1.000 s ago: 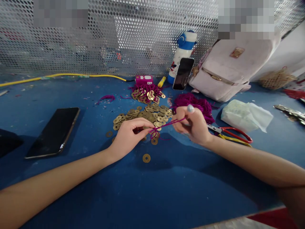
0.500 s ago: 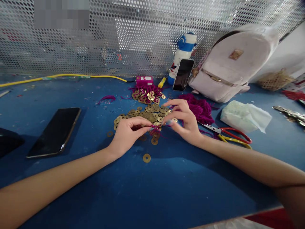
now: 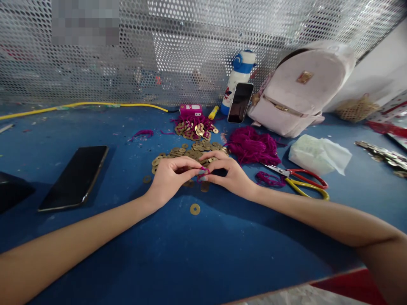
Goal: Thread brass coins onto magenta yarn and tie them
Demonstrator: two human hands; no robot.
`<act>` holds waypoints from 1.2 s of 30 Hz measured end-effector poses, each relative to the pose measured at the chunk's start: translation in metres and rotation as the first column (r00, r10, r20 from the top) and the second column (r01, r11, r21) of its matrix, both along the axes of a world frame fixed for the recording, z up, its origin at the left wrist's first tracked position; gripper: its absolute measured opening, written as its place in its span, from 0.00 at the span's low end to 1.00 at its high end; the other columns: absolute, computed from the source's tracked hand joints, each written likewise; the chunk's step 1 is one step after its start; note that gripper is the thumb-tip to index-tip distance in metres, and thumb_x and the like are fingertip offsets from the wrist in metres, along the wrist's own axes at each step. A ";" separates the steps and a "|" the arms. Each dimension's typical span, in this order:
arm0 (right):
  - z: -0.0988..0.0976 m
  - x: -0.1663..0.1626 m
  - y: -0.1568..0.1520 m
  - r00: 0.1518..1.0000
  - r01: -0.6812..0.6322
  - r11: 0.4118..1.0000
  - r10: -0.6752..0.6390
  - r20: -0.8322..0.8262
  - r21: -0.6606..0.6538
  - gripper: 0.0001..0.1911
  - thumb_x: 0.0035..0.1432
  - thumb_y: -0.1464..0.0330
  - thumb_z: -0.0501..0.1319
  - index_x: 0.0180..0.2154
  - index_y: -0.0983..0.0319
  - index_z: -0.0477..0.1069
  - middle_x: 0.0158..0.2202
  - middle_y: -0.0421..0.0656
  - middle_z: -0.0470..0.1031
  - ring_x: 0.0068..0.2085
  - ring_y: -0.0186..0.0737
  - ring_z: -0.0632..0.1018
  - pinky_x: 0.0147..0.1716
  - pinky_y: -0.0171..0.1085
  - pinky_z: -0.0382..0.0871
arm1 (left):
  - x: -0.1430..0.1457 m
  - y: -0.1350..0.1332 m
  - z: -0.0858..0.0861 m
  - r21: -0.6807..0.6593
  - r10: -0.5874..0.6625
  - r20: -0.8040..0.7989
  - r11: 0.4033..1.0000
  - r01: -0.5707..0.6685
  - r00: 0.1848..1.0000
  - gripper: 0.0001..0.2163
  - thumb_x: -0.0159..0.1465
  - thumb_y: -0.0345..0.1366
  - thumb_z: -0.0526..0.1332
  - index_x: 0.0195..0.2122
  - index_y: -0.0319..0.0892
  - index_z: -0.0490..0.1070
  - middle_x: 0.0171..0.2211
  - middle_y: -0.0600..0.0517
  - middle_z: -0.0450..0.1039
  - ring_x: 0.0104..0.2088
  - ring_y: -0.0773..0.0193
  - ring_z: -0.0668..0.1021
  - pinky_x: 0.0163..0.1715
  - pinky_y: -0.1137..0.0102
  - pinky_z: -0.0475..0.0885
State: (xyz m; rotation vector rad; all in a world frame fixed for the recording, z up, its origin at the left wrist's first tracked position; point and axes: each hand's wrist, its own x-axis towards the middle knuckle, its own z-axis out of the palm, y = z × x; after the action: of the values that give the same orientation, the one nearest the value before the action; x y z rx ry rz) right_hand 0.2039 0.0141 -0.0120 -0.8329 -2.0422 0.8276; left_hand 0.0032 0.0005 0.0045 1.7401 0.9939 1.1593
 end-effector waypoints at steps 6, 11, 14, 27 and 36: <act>0.002 -0.001 -0.004 0.994 -0.084 0.992 0.077 0.073 0.093 0.03 0.57 0.68 0.68 0.31 0.59 0.78 0.48 0.46 0.74 0.52 0.45 0.73 0.54 0.49 0.65 | 0.002 -0.002 0.000 0.009 -0.040 0.003 0.999 0.040 0.999 0.04 0.58 0.28 0.65 0.30 0.40 0.81 0.30 0.50 0.82 0.32 0.63 0.82 0.33 0.72 0.77; 0.002 -0.001 -0.005 0.991 -0.108 0.986 0.097 0.090 0.125 0.02 0.57 0.69 0.68 0.32 0.60 0.77 0.48 0.46 0.73 0.50 0.44 0.72 0.53 0.48 0.66 | 0.005 -0.008 0.005 -0.007 -0.047 0.035 0.999 0.047 0.998 0.05 0.56 0.26 0.66 0.29 0.41 0.81 0.29 0.52 0.81 0.30 0.65 0.81 0.31 0.74 0.75; 0.002 -0.001 -0.005 0.990 -0.127 0.980 0.115 0.084 0.152 0.03 0.57 0.67 0.68 0.34 0.59 0.77 0.47 0.46 0.73 0.50 0.44 0.72 0.52 0.47 0.66 | 0.007 -0.014 0.010 -0.012 -0.065 0.070 0.998 0.066 0.995 0.06 0.56 0.24 0.66 0.29 0.42 0.81 0.30 0.52 0.82 0.31 0.65 0.81 0.31 0.74 0.76; 0.005 0.004 -0.007 0.996 -0.085 0.965 0.076 0.046 0.247 0.14 0.58 0.56 0.65 0.31 0.59 0.74 0.35 0.44 0.73 0.39 0.41 0.72 0.42 0.41 0.67 | 0.001 -0.006 0.008 0.072 0.004 -0.094 0.997 0.003 0.996 0.03 0.58 0.29 0.67 0.31 0.41 0.81 0.27 0.52 0.79 0.27 0.66 0.78 0.27 0.75 0.73; 0.007 0.005 -0.005 0.996 -0.080 0.994 0.082 -0.028 0.081 0.13 0.67 0.65 0.57 0.29 0.61 0.68 0.32 0.42 0.68 0.35 0.36 0.70 0.36 0.37 0.65 | -0.001 -0.001 0.000 0.068 0.008 -0.189 0.998 0.004 0.982 0.03 0.59 0.29 0.66 0.33 0.40 0.79 0.29 0.52 0.79 0.29 0.66 0.79 0.31 0.74 0.75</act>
State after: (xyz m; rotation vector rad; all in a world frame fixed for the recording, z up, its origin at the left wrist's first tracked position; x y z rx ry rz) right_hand 0.2094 0.0088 -0.0055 -0.6926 -2.0784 0.7928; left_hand 0.0022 -0.0007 0.0050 1.9315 1.0794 1.0542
